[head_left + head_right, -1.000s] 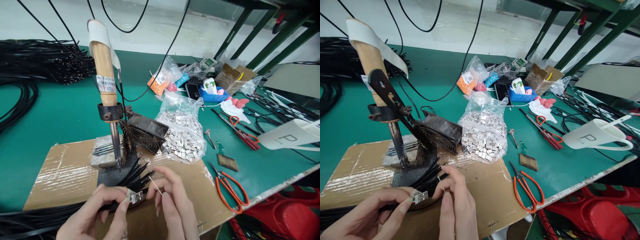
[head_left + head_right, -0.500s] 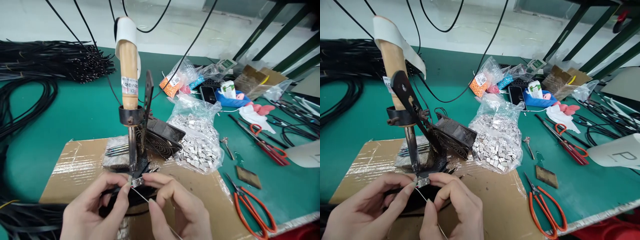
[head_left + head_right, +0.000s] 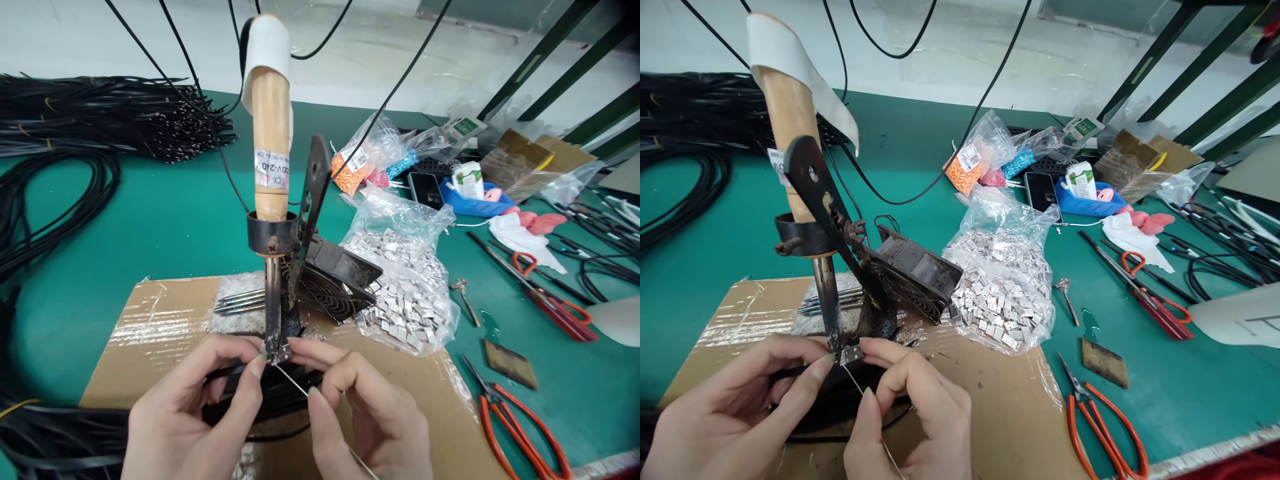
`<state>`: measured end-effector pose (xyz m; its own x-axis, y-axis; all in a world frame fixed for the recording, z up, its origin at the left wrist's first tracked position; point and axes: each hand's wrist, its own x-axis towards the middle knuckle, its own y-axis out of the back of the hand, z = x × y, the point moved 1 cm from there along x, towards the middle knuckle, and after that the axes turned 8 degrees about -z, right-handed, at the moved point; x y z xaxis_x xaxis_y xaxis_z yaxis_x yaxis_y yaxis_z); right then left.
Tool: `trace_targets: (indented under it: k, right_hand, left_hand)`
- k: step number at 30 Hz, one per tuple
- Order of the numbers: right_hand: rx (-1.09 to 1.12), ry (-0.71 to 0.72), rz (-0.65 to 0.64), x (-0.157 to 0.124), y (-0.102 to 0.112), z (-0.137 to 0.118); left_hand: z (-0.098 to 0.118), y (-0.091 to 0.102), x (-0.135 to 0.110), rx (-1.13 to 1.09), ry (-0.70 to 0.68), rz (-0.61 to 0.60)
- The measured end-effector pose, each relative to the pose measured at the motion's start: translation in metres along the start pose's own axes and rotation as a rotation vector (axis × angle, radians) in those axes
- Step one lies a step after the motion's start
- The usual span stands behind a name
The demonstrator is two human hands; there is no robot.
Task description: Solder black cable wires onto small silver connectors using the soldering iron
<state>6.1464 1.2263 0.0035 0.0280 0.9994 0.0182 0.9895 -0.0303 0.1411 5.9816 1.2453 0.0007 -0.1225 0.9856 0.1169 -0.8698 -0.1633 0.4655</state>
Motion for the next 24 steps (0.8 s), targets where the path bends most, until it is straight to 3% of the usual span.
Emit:
trace_targets:
  k: [24]
  right_hand:
    - [0.001, 0.034, -0.031, 0.0031, 0.0031, -0.0006]
  left_hand:
    - [-0.0006, 0.0022, -0.0047, 0.098, -0.062, 0.028]
